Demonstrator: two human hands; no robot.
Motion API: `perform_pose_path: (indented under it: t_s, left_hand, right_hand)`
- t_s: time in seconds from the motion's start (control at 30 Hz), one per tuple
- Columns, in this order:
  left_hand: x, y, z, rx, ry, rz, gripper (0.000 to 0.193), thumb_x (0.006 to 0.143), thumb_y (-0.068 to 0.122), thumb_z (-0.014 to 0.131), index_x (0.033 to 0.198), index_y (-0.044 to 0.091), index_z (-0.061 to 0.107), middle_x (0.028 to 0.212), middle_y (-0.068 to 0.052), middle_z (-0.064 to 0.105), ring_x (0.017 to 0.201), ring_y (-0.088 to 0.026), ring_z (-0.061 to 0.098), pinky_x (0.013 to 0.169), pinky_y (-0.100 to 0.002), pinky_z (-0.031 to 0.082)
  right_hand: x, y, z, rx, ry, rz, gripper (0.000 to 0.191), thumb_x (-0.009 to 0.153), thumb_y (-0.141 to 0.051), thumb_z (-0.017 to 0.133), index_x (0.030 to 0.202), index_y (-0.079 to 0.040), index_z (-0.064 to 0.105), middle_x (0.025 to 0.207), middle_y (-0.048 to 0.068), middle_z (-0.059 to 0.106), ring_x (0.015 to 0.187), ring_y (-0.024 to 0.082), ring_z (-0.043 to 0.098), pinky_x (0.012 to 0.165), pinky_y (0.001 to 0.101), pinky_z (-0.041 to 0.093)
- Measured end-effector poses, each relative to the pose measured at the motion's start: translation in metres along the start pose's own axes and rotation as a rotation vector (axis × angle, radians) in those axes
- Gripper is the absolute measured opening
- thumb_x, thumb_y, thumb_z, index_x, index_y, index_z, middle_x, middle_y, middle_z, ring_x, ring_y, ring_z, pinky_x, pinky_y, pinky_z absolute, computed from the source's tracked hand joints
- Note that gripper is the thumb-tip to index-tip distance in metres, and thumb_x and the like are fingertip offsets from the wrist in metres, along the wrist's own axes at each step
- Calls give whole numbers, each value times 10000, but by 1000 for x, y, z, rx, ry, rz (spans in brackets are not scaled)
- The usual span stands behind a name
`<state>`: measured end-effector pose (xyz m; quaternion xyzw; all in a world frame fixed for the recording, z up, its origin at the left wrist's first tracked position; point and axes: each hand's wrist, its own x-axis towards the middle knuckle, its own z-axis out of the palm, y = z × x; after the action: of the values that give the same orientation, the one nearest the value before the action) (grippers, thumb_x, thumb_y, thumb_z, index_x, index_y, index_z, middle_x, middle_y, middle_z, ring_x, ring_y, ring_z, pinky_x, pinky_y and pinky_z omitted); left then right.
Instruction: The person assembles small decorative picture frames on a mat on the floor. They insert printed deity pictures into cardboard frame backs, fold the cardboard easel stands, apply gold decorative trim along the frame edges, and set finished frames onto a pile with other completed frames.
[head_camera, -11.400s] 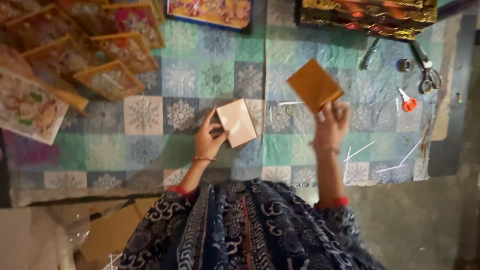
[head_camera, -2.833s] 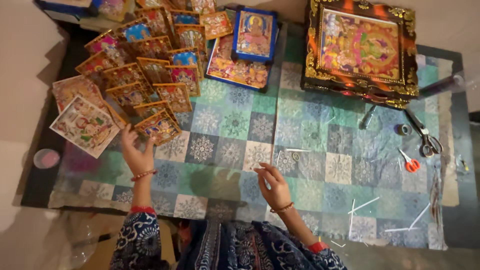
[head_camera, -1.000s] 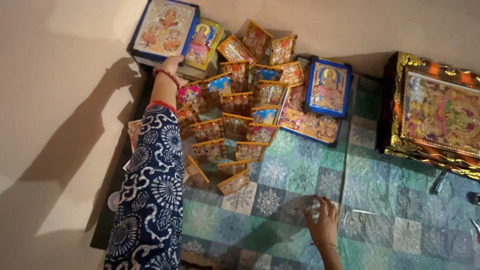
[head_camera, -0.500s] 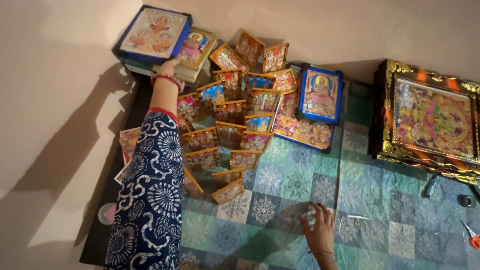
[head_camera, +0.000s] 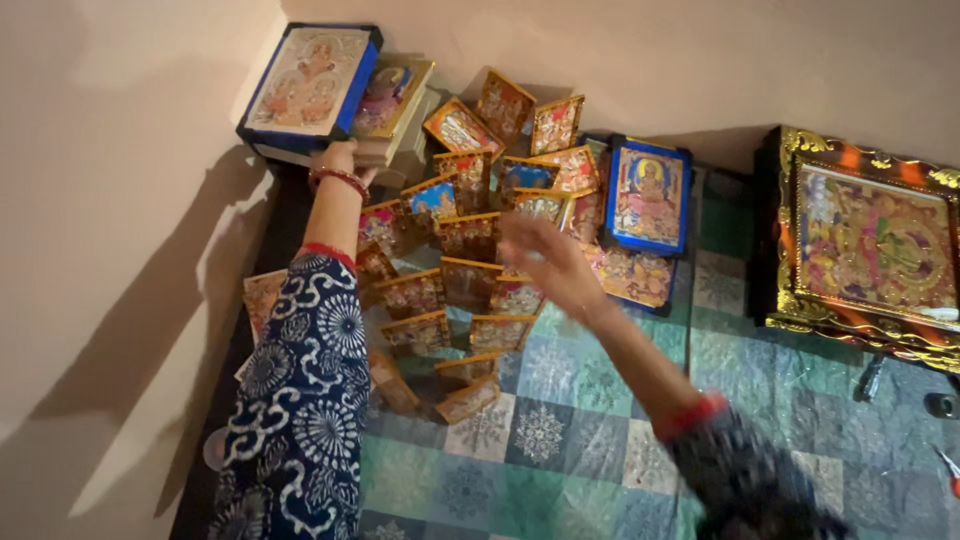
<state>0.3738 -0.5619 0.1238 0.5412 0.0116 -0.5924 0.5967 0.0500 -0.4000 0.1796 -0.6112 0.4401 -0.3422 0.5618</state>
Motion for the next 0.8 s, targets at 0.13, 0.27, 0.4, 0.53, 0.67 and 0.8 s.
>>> perform_pose_path:
  t_s: [0.13, 0.27, 0.4, 0.53, 0.67, 0.8]
  left_hand:
    - [-11, -3, -2, -76, -375, -69, 427, 920, 221, 644, 1288, 24, 555, 1277, -245, 634, 1088, -449, 642, 870, -615, 572]
    - [-16, -11, 1, -373, -611, -149, 500, 844, 194, 651, 1267, -62, 584, 1285, -260, 635, 1117, -409, 662, 896, -563, 600]
    - [-17, -32, 9, -241, -111, -95, 444, 893, 30, 674, 1265, 136, 455, 1347, -161, 625, 1188, -359, 648, 940, -560, 596]
    - [-23, -28, 3, -164, -154, -96, 515, 841, 155, 715, 1298, 183, 480, 1349, -125, 605, 1264, -361, 587, 1001, -594, 494]
    - [-27, -5, 0, 66, -79, -187, 615, 759, 413, 720, 1321, 249, 533, 1322, -76, 587, 1327, -366, 505, 1034, -665, 328]
    - [-19, 10, -8, 14, -2, -234, 679, 813, 540, 729, 1334, 165, 505, 1361, -139, 524, 1332, -415, 483, 1030, -743, 273]
  right_hand:
    - [129, -21, 26, 868, -159, 240, 501, 961, -388, 573, 1314, -35, 609, 1257, 119, 687, 1119, 233, 688, 955, 337, 579]
    - [208, -32, 71, 477, 89, 408, 361, 895, -286, 689, 1206, -104, 675, 1098, 44, 685, 931, 211, 632, 821, 361, 544]
    - [245, -39, 101, 168, 295, 529, 554, 840, -458, 789, 1074, 39, 710, 873, 149, 675, 791, 257, 615, 653, 417, 501]
    - [253, -25, 105, 168, 309, 395, 450, 660, -303, 830, 958, 20, 732, 790, 100, 722, 671, 232, 684, 573, 411, 579]
    - [244, -11, 97, 12, 426, 350, 441, 638, -293, 850, 936, 6, 725, 838, 132, 750, 685, 226, 697, 619, 394, 584]
    - [246, -4, 92, -205, 514, 391, 498, 658, -394, 854, 952, -5, 752, 872, 135, 753, 736, 229, 715, 683, 397, 577]
